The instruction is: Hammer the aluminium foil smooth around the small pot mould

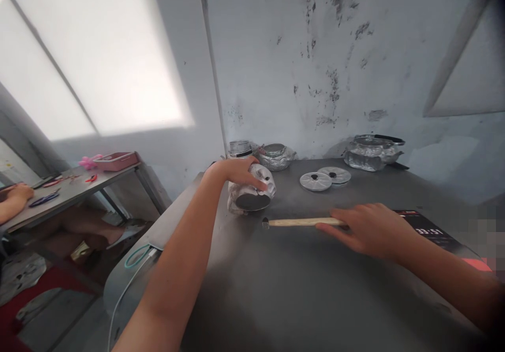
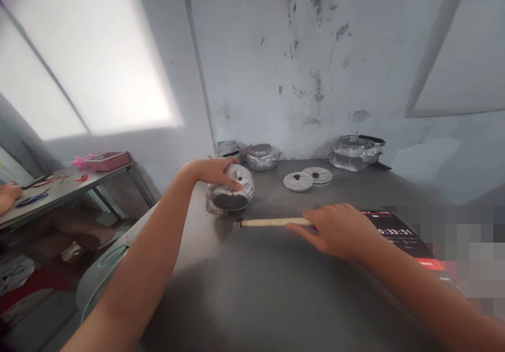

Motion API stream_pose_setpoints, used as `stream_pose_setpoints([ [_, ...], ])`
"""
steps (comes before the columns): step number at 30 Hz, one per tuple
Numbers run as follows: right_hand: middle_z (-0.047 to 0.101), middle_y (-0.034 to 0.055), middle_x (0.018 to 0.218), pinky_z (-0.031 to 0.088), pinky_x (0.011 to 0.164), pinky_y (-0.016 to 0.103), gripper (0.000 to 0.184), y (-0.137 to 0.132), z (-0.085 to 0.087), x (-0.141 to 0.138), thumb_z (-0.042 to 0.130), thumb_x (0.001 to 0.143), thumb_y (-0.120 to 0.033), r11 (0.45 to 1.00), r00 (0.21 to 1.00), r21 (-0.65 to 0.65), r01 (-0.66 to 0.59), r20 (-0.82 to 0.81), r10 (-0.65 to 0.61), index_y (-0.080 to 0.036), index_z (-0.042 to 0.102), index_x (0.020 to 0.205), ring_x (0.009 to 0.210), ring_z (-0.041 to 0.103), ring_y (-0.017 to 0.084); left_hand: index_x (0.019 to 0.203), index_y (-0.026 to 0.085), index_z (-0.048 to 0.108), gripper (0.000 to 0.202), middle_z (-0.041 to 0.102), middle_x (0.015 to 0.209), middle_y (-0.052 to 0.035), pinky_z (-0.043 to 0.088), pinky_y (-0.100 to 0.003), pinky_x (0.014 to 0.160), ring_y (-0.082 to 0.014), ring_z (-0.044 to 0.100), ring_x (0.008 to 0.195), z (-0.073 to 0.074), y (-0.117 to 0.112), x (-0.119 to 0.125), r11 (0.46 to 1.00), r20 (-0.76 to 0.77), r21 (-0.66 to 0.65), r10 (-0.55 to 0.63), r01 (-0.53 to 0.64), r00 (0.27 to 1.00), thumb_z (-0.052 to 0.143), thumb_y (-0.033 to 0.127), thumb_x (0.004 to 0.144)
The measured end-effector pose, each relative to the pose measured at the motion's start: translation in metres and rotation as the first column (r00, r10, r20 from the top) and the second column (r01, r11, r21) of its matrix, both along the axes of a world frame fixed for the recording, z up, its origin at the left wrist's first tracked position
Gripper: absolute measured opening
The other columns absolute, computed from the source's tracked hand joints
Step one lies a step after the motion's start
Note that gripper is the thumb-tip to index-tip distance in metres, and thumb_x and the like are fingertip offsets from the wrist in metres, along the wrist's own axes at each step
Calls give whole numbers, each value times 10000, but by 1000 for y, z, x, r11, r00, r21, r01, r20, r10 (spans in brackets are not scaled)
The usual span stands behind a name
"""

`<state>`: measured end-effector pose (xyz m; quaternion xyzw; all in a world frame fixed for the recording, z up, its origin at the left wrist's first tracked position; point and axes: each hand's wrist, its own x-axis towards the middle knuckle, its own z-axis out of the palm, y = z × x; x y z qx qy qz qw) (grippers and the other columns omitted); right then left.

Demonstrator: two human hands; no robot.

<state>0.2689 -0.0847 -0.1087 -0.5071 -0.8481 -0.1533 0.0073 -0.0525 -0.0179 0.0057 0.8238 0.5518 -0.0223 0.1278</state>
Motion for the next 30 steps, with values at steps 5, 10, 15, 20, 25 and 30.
stream_pose_setpoints([
  [5, 699, 77, 661, 208, 532, 310, 668, 0, 1, -3, 240, 947, -709, 998, 997, -28, 61, -39, -62, -236, 678, 770, 571, 622, 257, 1582, 333, 97, 1129, 275, 1608, -95, 402, -472, 1003, -423, 389, 1359, -5, 4, -2, 1000, 19, -31, 7, -7, 1000, 560, 846, 688],
  [10, 692, 73, 670, 270, 546, 326, 623, -4, 2, -9, 258, 961, -670, 993, 985, -53, 105, -130, -111, -246, 654, 733, 589, 622, 269, 1547, 377, -182, 1404, 100, 1651, -100, 402, -531, 1014, -457, 280, 1417, 2, -5, 0, 996, -38, -90, -31, 27, 999, 734, 777, 562],
  [15, 688, 74, 676, 292, 553, 332, 628, -10, 2, -18, 238, 965, -664, 989, 977, -65, 135, -155, -144, -238, 643, 745, 596, 628, 271, 1579, 364, -26, 1381, 165, 1642, -86, 395, -548, 1027, -465, 293, 1404, 4, -9, 5, 998, -91, -64, 3, -9, 996, 733, 808, 513],
  [20, 708, 103, 749, 339, 593, 359, 620, -16, 2, -28, 242, 962, -659, 966, 946, -179, 184, -234, -224, -227, 625, 736, 688, 662, 312, 1571, 343, 141, 1261, 263, 1614, -71, 401, -511, 1034, -437, 357, 1375, -1, -6, 12, 1000, -33, -9, 16, -16, 999, 704, 811, 545],
  [25, 703, 113, 771, 387, 641, 379, 612, -20, 2, -40, 237, 967, -649, 927, 901, -346, 148, -339, -270, -225, 585, 696, 760, 674, 320, 1541, 343, 233, 1198, 301, 1596, -66, 436, -477, 995, -429, 435, 1317, -2, -8, 18, 1000, -22, 5, -24, 24, 999, 752, 730, 532],
  [30, 709, 104, 775, 426, 648, 351, 607, -23, 2, -52, 212, 988, -603, 871, 871, -487, 65, -399, -287, -212, 553, 672, 708, 673, 253, 1516, 297, 257, 1184, 418, 1522, -116, 458, -464, 957, -418, 489, 1263, 1, -13, 21, 1000, -24, 21, 16, -16, 1000, 761, 704, 525],
])
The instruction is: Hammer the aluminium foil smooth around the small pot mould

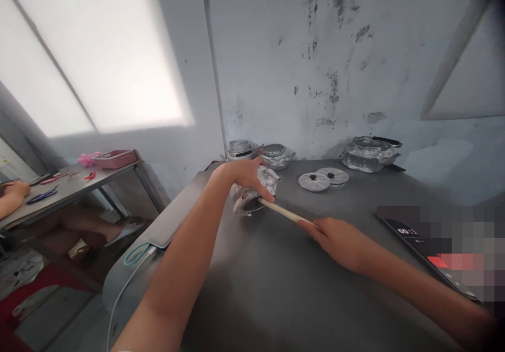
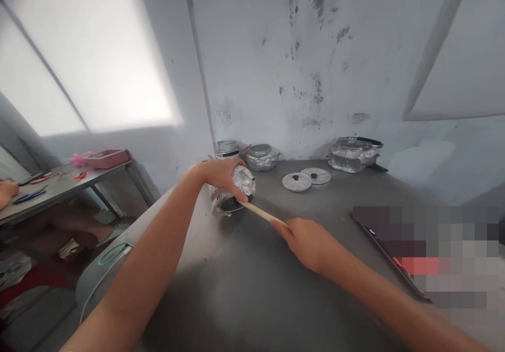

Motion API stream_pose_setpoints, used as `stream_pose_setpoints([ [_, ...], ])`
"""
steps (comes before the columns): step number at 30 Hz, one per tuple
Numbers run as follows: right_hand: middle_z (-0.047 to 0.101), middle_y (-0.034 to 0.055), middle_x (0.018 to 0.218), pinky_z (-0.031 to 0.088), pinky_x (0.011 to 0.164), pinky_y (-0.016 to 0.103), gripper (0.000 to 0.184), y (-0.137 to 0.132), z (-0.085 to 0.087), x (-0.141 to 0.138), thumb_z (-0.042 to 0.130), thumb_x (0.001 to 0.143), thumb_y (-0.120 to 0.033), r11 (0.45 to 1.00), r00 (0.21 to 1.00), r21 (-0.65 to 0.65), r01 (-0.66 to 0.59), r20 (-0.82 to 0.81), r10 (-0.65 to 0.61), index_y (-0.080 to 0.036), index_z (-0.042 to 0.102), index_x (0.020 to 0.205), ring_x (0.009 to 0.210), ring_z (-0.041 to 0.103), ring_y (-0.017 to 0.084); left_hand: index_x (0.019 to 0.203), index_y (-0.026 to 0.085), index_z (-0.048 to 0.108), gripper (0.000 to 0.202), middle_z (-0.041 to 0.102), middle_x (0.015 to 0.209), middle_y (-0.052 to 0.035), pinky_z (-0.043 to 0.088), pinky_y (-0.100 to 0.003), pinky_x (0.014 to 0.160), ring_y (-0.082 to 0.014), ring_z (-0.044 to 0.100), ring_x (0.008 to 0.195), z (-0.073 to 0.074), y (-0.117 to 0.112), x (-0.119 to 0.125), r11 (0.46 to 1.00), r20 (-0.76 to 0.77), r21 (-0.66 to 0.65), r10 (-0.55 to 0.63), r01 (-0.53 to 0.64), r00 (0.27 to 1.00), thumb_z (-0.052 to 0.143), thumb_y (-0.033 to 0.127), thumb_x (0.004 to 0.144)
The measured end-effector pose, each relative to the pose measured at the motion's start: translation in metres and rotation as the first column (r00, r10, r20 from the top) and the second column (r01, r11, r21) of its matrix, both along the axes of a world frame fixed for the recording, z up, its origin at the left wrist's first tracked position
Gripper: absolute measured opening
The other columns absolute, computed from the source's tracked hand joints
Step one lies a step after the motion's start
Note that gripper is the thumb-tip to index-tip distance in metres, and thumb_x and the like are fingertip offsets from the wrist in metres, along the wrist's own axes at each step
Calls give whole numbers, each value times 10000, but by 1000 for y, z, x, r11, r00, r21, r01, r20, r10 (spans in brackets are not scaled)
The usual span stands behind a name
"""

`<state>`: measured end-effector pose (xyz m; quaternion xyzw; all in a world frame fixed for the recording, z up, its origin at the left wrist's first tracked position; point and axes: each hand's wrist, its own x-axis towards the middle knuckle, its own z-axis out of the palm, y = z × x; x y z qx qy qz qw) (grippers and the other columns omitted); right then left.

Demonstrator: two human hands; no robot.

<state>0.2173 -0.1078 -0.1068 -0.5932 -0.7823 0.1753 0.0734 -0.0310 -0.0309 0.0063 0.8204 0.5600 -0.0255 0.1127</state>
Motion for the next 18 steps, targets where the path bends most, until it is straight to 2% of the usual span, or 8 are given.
stream_pose_setpoints([
  [6, 698, 113, 873, 466, 653, 314, 557, -1, 2, -13, 220, 995, -577, 986, 991, -148, -76, -120, 58, -189, 564, 790, 766, 666, 227, 1513, 296, 232, 1224, 297, 1594, -92, 477, -424, 944, -394, 426, 1330, 0, -1, 1, 999, -25, -1, -43, 43, 999, 693, 822, 509],
  [12, 619, 51, 717, 452, 451, 258, 470, -12, 4, -25, 178, 1011, -503, 948, 973, -290, -129, -222, 65, -189, 507, 894, 515, 605, 156, 1533, 298, 202, 1158, 344, 1572, -95, 483, -466, 920, -402, 471, 1292, -5, 5, 0, 1000, 47, -20, -2, 3, 999, 473, 952, 617],
  [15, 614, 38, 685, 425, 452, 256, 434, -19, 3, -32, 180, 1019, -471, 959, 966, -250, -133, -250, 68, -198, 500, 913, 495, 584, 150, 1514, 302, 256, 1129, 350, 1568, -92, 468, -473, 955, -398, 452, 1308, -5, 5, 1, 1000, 52, -4, -22, 22, 998, 485, 948, 616],
  [18, 646, 60, 744, 425, 554, 272, 405, -24, -1, -37, 220, 1026, -450, 984, 963, -141, -107, -260, 67, -205, 508, 881, 605, 618, 165, 1518, 350, 263, 1097, 193, 1633, -56, 447, -500, 996, -410, 369, 1371, -3, 1, 3, 998, -14, 0, -69, 69, 998, 558, 895, 612],
])
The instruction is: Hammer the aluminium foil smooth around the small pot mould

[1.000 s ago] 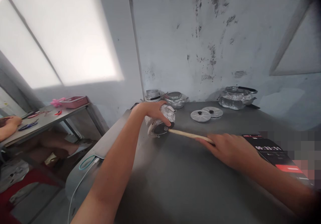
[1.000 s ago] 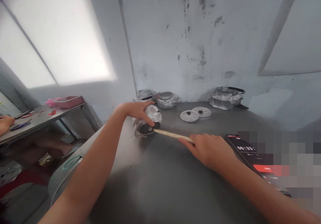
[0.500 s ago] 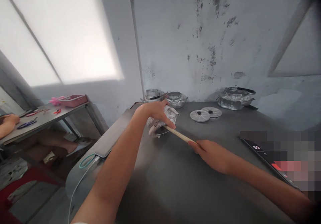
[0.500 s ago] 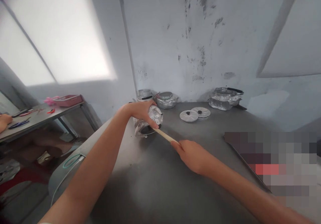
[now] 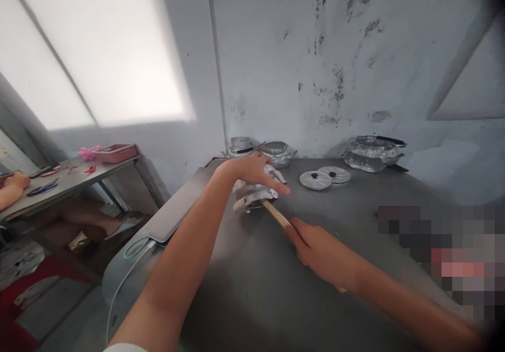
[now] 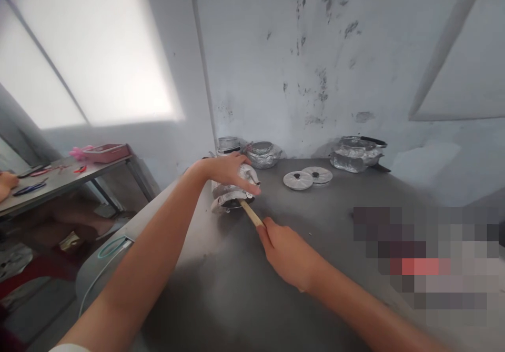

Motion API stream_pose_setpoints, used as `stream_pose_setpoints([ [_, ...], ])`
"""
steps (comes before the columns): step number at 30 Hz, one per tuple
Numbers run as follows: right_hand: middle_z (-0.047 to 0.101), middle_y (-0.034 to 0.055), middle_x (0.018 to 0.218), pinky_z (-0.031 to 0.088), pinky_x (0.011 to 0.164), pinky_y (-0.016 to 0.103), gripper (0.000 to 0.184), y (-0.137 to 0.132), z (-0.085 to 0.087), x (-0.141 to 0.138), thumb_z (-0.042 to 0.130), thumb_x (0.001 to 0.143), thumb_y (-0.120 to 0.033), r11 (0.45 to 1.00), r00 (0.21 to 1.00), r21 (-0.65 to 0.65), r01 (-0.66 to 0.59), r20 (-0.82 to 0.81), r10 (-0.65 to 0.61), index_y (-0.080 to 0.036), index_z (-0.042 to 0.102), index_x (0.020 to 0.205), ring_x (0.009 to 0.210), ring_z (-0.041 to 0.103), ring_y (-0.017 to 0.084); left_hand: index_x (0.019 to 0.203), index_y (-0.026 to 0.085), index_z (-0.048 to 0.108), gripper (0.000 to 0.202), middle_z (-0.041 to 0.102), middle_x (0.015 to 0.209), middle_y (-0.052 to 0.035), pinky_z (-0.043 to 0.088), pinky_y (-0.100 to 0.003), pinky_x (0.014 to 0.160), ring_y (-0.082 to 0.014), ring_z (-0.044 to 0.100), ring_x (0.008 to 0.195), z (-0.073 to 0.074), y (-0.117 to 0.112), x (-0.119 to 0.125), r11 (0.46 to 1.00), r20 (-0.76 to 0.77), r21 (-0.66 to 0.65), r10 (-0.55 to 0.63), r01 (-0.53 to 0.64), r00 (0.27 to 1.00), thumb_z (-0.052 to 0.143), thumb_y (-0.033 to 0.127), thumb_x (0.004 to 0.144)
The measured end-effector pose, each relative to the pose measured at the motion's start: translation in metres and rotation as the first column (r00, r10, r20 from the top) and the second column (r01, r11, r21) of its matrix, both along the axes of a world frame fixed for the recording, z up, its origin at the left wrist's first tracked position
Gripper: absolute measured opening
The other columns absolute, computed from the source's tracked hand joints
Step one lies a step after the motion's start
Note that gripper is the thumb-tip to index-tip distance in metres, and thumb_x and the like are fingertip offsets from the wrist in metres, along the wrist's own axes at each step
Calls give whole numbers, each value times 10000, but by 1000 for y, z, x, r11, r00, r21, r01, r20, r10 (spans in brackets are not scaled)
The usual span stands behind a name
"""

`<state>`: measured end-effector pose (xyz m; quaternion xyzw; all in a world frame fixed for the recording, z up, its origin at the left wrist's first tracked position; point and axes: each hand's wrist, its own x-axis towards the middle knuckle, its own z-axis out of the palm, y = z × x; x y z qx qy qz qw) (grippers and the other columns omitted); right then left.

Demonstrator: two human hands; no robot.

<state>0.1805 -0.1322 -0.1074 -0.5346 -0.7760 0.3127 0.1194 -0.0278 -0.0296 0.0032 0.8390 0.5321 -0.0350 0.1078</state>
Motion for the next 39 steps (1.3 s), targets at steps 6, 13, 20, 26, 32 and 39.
stream_pose_setpoints([
  [6, 666, 71, 769, 392, 577, 299, 425, -4, -7, 2, 240, 1028, -441, 996, 999, 84, 38, -19, -37, -212, 544, 839, 637, 628, 190, 1572, 388, 38, 1299, 40, 1659, -60, 400, -532, 1050, -417, 271, 1427, 4, -6, 6, 999, -92, -38, -35, 31, 995, 734, 733, 530],
  [13, 696, 56, 821, 416, 589, 291, 364, -5, -9, 4, 300, 1023, -424, 994, 996, 102, 45, -85, -36, -231, 552, 1200, 680, 665, 200, 1481, 359, 341, 996, 349, 1548, -41, 464, -414, 989, -337, 438, 1320, 2, -6, 10, 989, 36, 74, -135, 132, 990, 712, 665, 608],
  [20, 650, -24, 690, 443, 542, 279, 483, -8, -10, 9, 338, 1010, -452, 992, 986, 104, 68, -158, -51, -389, 336, 1489, 583, 636, 193, 1502, 366, 322, 1031, 338, 1562, -20, 456, -404, 1001, -336, 420, 1333, 4, -6, 14, 984, -28, 6, -180, 181, 983, 700, 710, 607],
  [26, 684, -11, 756, 464, 618, 298, 469, -9, -8, 6, 346, 1010, -394, 982, 988, 188, 33, -154, -4, -383, 413, 1474, 683, 670, 208, 1487, 335, 354, 1033, 397, 1529, -38, 482, -408, 971, -346, 439, 1314, 2, -6, 21, 980, -63, 5, -200, 200, 978, 721, 699, 593],
  [32, 735, 4, 908, 481, 733, 329, 477, -10, -9, 4, 350, 1009, -343, 981, 986, 194, 6, -165, 27, -387, 414, 1480, 793, 701, 219, 1481, 328, 367, 1006, 401, 1530, -37, 469, -405, 1002, -338, 436, 1324, 0, -2, 19, 979, -39, 31, -199, 200, 979, 711, 691, 608],
  [39, 689, -13, 745, 470, 614, 310, 485, -12, -10, 2, 354, 1005, -360, 975, 985, 209, 74, -165, -40, -371, 399, 1489, 652, 665, 214, 1484, 344, 371, 984, 418, 1519, -32, 482, -422, 984, -366, 441, 1321, 0, 0, 18, 982, -23, 17, -189, 189, 982, 696, 681, 620],
])
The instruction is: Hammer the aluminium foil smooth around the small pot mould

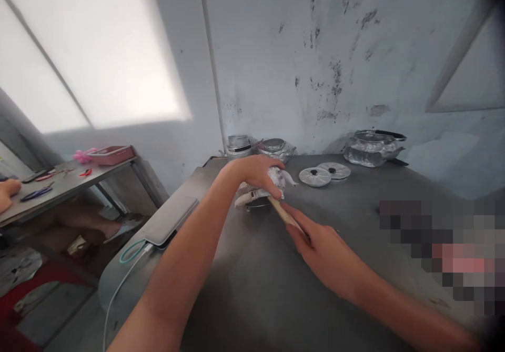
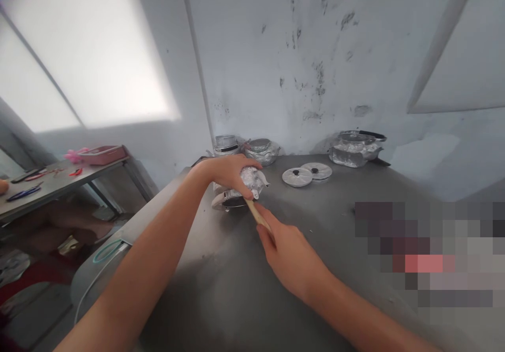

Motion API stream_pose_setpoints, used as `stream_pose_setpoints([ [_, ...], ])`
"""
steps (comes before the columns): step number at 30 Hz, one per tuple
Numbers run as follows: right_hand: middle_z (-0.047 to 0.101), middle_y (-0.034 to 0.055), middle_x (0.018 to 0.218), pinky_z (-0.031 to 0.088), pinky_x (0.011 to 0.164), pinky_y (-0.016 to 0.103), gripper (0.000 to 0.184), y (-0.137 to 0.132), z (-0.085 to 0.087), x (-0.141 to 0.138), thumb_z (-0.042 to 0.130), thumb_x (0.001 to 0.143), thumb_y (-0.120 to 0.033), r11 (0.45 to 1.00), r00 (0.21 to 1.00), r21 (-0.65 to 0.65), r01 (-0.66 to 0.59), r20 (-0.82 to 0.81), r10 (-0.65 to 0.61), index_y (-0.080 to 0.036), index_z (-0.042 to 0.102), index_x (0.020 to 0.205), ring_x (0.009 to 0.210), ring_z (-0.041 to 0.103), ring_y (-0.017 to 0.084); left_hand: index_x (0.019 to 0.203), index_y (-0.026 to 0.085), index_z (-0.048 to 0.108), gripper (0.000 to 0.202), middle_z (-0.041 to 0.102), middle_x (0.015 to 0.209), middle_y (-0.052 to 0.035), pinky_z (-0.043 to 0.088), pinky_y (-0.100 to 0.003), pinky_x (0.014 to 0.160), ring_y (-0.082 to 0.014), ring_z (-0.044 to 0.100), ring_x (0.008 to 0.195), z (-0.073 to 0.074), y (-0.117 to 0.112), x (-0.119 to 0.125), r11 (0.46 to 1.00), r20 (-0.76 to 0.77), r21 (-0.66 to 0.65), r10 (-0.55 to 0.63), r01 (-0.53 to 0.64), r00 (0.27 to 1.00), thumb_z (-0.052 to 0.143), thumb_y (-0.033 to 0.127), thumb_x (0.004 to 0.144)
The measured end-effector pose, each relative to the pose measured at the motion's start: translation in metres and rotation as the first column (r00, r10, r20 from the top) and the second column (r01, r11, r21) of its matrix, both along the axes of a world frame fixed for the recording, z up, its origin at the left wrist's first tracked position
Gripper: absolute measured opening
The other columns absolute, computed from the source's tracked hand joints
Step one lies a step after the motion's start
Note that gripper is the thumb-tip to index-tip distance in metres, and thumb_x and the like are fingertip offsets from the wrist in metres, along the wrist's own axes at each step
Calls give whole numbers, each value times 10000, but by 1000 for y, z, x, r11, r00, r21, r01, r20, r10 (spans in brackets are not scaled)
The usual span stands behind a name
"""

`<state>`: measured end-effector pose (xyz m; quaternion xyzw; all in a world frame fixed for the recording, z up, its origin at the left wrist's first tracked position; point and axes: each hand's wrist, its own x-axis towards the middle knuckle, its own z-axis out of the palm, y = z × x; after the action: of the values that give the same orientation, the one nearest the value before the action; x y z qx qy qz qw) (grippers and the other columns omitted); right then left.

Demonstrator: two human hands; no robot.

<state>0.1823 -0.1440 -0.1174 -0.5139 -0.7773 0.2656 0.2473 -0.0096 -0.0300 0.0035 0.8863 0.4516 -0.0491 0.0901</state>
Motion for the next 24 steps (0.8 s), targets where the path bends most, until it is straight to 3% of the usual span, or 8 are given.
stream_pose_setpoints([
  [3, 733, 11, 1089, 487, 829, 348, 478, 1, -1, -1, 387, 998, -317, 997, 997, 13, -72, -25, 72, -396, 429, 1468, 949, 696, 234, 1492, 334, 374, 991, 413, 1525, -39, 452, -450, 1024, -396, 414, 1343, -1, 1, -1, 1000, 5, 26, 8, -9, 1000, 690, 677, 618],
  [5, 708, 9, 1200, 471, 886, 356, 490, 1, 0, -2, 389, 997, -300, 996, 996, 18, -90, -27, 90, -403, 422, 1474, 1042, 676, 242, 1501, 344, 364, 983, 416, 1524, -36, 425, -474, 1049, -410, 393, 1357, -1, 2, -1, 1000, 1, 30, 5, -5, 1000, 679, 669, 628],
  [8, 715, 9, 1181, 478, 862, 352, 481, 0, 2, -3, 386, 996, -306, 998, 998, 22, -61, -25, 61, -401, 437, 1465, 1027, 679, 248, 1514, 365, 334, 973, 418, 1523, -28, 411, -491, 1059, -417, 385, 1363, 0, 1, -1, 1000, -11, 15, 2, -2, 1000, 666, 657, 647],
  [11, 747, 1, 936, 498, 739, 348, 480, -1, 3, -4, 357, 1006, -337, 1000, 1000, 26, 15, -12, -14, -391, 407, 1480, 801, 702, 239, 1519, 364, 310, 998, 384, 1545, -29, 416, -485, 1052, -416, 376, 1370, 0, 0, 0, 1000, -20, 13, 16, -15, 1000, 675, 665, 640],
  [13, 742, -2, 877, 500, 716, 351, 497, -1, 2, -5, 360, 1006, -341, 999, 1000, 25, 27, -3, -26, -382, 376, 1501, 732, 693, 233, 1522, 363, 294, 1031, 350, 1566, -33, 421, -482, 1045, -418, 364, 1376, 1, -1, 1, 1000, -31, 9, 28, -27, 999, 690, 673, 622],
  [18, 725, 49, 1154, 477, 902, 392, 523, 2, -1, -6, 385, 999, -292, 996, 997, 36, -77, 26, 76, -358, 375, 1517, 1018, 690, 262, 1520, 343, 299, 1103, 332, 1567, -61, 489, -452, 967, -397, 426, 1326, 1, 0, -1, 997, -29, -6, 75, -75, 997, 714, 719, 569],
  [24, 748, 53, 1032, 479, 905, 398, 509, 1, 1, -5, 387, 999, -284, 998, 999, 52, -46, 29, 44, -350, 404, 1504, 1049, 690, 279, 1504, 341, 347, 1062, 387, 1527, -65, 501, -433, 949, -373, 473, 1277, -2, 5, -3, 998, 4, 22, 66, -66, 998, 708, 707, 575],
])
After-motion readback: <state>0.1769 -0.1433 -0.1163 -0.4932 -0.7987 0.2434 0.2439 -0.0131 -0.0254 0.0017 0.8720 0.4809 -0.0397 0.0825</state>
